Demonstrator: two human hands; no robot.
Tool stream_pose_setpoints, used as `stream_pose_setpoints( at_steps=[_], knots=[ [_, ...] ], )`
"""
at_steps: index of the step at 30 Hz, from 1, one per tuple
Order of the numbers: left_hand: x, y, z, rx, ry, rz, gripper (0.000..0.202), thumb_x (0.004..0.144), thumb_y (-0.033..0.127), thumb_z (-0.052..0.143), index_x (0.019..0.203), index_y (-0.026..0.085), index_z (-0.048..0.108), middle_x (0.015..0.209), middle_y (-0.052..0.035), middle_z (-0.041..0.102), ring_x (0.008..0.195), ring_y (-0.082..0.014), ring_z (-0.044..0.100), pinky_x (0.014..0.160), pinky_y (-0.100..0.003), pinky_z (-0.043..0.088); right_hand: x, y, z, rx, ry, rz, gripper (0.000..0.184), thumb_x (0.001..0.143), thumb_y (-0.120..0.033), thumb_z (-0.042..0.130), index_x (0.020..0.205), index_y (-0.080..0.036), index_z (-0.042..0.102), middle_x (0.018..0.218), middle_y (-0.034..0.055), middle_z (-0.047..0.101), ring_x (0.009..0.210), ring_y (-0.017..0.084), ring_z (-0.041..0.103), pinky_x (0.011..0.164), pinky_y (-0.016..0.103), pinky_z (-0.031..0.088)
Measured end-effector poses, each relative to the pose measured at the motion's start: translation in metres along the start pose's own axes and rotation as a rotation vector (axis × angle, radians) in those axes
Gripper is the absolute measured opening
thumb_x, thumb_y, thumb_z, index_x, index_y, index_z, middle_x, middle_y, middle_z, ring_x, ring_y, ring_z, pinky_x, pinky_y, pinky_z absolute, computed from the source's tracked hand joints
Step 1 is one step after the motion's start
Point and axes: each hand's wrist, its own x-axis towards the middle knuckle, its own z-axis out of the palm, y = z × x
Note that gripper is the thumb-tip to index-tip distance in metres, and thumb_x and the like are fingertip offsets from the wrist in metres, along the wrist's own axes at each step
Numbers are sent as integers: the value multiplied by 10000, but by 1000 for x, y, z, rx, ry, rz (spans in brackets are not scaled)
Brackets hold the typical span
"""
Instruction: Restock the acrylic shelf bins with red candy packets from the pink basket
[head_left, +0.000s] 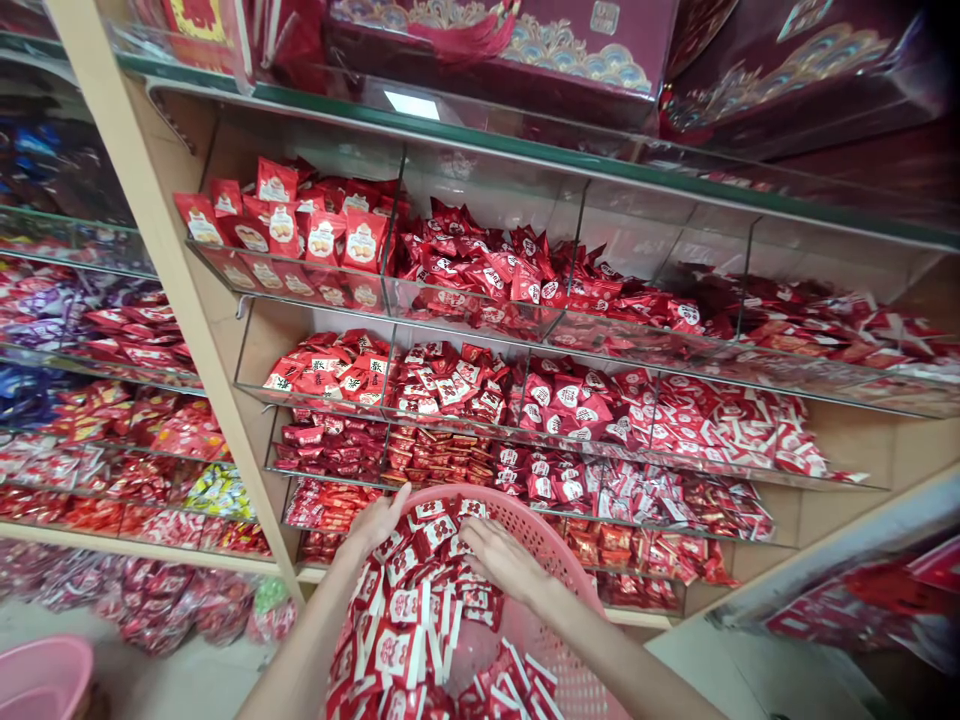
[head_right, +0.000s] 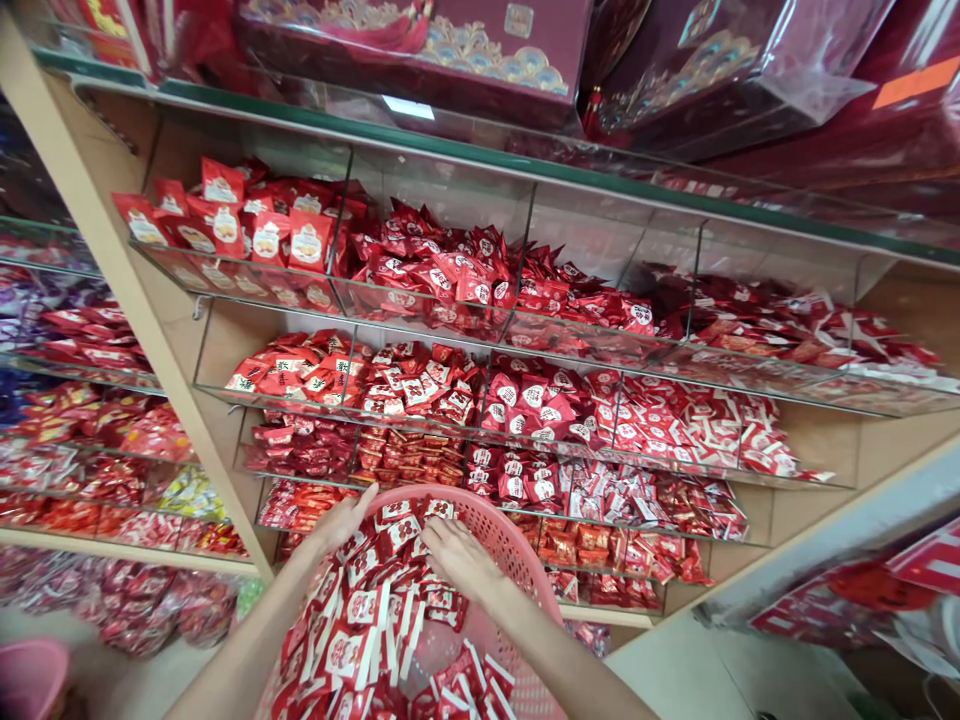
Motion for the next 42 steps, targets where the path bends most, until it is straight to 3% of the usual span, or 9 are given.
stream_pose_setpoints(
  at_steps=[6, 11, 16, 20, 25, 34, 38, 42],
  knots=[
    [1, -1, 1, 10, -1, -8, 879, 715, 773, 83, 958, 146, 649, 1074, -178, 644, 1019, -329, 582, 860, -409, 419, 4, 5, 5, -84, 41, -68, 139, 878, -150, 435, 983, -191, 516, 994, 42, 582, 949, 171, 516, 852, 335, 433],
    [0, 1, 0, 18, 8, 0, 886, 714, 775, 86, 924, 128, 653, 1047, -194, 651, 1008, -335, 588, 841, -395, 427, 4, 4, 6, -40, 30, -99, 180, 897, -138, 399, 1005, -206, 527, 1038, 30, 580, 974, 151, 512, 888, 298, 421],
    [1, 0, 1, 5, 14, -3, 886, 710, 782, 92, 931, 134, 654, 1051, -184, 655, 1007, -329, 593, 856, -389, 420, -6, 2, 7, -65, 67, 89, 184, 847, -252, 533, 1021, -194, 518, 1103, 72, 555, 1035, 217, 519, 883, 379, 438],
    [3, -2, 2, 10, 22, -15, 913, 698, 795, 98, 995, 125, 643, 1083, -191, 637, 1027, -336, 579, 873, -409, 410, -14, 3, 10, -84, 36, 231, 202, 850, -284, 528, 1022, -180, 505, 1033, 76, 559, 935, 221, 573, 843, 393, 462],
    [4, -2, 1, 14, 1, 1, 929, 699, 796, 86, 1008, 127, 650, 1098, -198, 630, 1062, -337, 562, 890, -409, 400, -14, 1, 12, 8, 37, 200, 107, 881, -172, 439, 961, -187, 509, 971, 45, 553, 878, 179, 566, 822, 336, 469],
    [2, -1, 1, 1, -1, -2, 921, 713, 784, 100, 1061, 126, 642, 1132, -198, 615, 1098, -337, 542, 896, -412, 399, -12, -3, 17, 20, 47, 161, 206, 866, -74, 384, 978, -193, 509, 1002, 45, 547, 914, 170, 526, 824, 315, 453],
    [1, 0, -1, -14, 0, 3, 904, 722, 774, 121, 1077, 121, 634, 1158, -198, 599, 1122, -340, 524, 904, -407, 395, -10, -5, 17, 9, 47, 199, 177, 868, -97, 397, 965, -192, 511, 997, 46, 553, 905, 171, 534, 825, 324, 448],
    [-5, 3, -4, -63, -14, 19, 844, 714, 772, 218, 1070, 129, 633, 1125, -172, 627, 1083, -331, 553, 869, -377, 416, -9, -7, 13, -13, 61, 216, 107, 863, -214, 480, 963, -198, 514, 1016, 54, 559, 937, 200, 536, 841, 364, 437]
  ],
)
